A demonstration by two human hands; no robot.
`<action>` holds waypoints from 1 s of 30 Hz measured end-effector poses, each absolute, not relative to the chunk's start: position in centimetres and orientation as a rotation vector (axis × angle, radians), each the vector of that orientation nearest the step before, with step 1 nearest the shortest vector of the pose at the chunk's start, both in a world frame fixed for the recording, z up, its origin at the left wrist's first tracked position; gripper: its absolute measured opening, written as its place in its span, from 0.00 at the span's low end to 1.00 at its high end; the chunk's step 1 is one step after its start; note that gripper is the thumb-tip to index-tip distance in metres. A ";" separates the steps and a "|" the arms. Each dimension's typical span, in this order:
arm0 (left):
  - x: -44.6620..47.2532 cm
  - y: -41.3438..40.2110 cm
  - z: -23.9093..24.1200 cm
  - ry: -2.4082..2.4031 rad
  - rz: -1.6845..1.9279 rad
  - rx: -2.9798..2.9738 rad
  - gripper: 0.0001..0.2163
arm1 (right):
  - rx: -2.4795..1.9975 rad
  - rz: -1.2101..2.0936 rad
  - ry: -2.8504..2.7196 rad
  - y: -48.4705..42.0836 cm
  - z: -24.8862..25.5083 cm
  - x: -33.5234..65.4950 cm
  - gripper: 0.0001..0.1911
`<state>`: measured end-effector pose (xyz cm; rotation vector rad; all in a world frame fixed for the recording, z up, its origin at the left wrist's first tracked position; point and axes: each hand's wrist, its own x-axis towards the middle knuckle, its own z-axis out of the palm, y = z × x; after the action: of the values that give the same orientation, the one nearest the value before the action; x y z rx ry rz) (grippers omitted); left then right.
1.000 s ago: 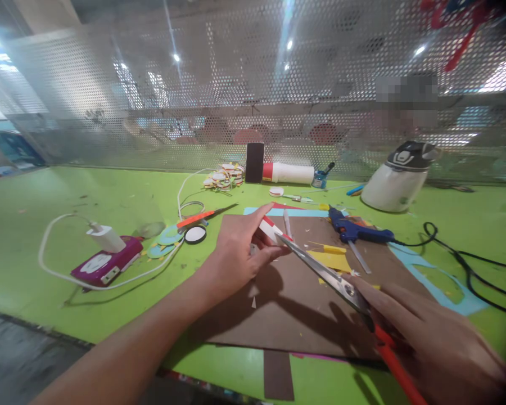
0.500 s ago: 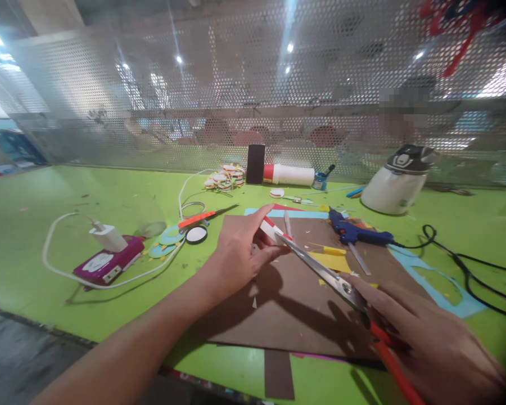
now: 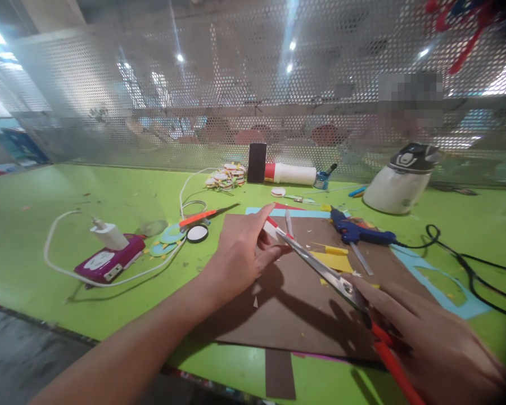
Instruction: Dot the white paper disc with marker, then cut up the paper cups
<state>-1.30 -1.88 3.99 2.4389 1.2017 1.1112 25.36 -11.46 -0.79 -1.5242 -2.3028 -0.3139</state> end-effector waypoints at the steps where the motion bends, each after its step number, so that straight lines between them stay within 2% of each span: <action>1: -1.3 -1.9 3.9 1.205 1.110 2.433 0.28 | -1.525 -0.311 -2.299 -11.5 -0.7 25.3 0.23; 14: -1.1 -2.0 4.1 1.217 1.127 2.403 0.28 | -1.486 -0.307 -2.316 -11.6 -1.2 25.8 0.27; 30: -1.2 -2.0 3.8 1.220 1.075 2.350 0.29 | -1.486 -0.339 -2.291 -11.1 -1.0 25.6 0.21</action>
<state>-1.22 -1.97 3.85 2.3497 1.2196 1.0751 25.56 -11.14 -1.03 -1.4862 -2.2908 -0.3386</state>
